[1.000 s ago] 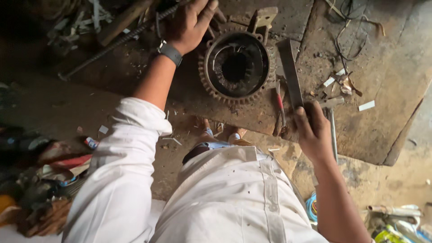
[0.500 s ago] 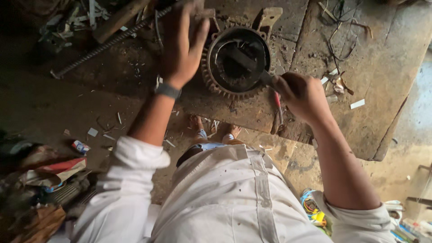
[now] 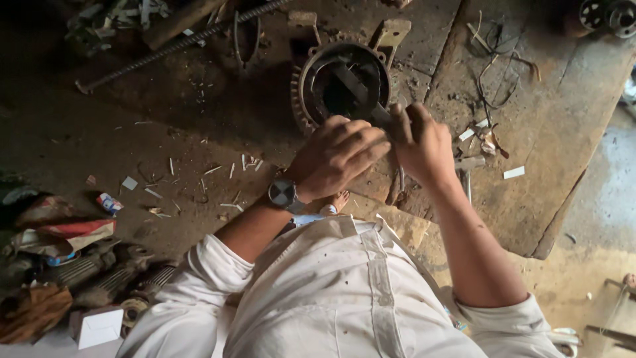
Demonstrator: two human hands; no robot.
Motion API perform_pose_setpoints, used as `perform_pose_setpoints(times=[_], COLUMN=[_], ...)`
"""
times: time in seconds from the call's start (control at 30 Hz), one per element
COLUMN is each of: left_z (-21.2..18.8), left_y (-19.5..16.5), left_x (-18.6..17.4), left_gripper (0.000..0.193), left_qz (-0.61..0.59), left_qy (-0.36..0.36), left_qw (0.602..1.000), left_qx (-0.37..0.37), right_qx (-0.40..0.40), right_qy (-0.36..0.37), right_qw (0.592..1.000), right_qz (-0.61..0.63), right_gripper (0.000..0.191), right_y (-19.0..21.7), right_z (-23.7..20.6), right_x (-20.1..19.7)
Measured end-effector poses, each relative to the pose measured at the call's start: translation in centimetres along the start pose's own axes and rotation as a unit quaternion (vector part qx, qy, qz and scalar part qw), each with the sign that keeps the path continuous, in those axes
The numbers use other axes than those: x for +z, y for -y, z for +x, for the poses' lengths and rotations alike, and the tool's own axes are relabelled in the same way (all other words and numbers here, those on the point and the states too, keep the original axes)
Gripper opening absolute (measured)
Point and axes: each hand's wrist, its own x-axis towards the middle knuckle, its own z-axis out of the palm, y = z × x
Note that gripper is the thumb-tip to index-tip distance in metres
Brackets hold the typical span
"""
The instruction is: The person scrapes old grease and debris from the inside of a toothed metal motor housing on a workbench, using a flat scraper blade and at times pliers, rotating the housing to reach different areas. They pick out loosened debris by hand and reposition the housing while continuing to scrape its inner rim.
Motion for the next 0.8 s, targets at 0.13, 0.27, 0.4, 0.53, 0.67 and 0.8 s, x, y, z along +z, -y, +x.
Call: perform_pose_setpoints(times=[0.13,0.27,0.4,0.53,0.67,0.8], left_z=[-0.8,-2.1,-3.1,-3.7,-4.2,-4.2], left_y=[-0.8,-1.9,-3.1,-3.3,-3.2,-3.4], left_x=[-0.7,-2.7,-4.4,-4.9,-4.7,-4.6], left_gripper=[0.040,0.031,0.029,0.027,0.024,0.024], left_qz=[-0.006,0.006,0.034,0.054,0.033,0.037], left_qy=[-0.043,-0.096,-0.115,-0.115,-0.118,-0.132], left_qw=[0.999,0.991,0.983,0.976,0.969,0.964], left_qx=[-0.029,-0.092,-0.138,-0.175,-0.213,-0.227], right_qx=[-0.087,0.046,0.066,0.061,0.053,0.166], right_qy=[0.026,-0.043,-0.038,0.132,0.255,0.135], right_qw=[0.995,0.993,0.994,0.989,0.961,0.962], right_qz=[-0.044,0.097,0.076,0.001,-0.094,0.170], right_gripper=[0.027,0.026,0.031,0.038,0.043,0.021], right_y=[-0.8,-1.0,-1.5,-2.2,-2.6,-3.9], right_z=[0.4,-0.2,-0.6,-0.1,-0.7,-2.1], right_x=[-0.8,1.6,1.3,-3.5,-3.8,2.2])
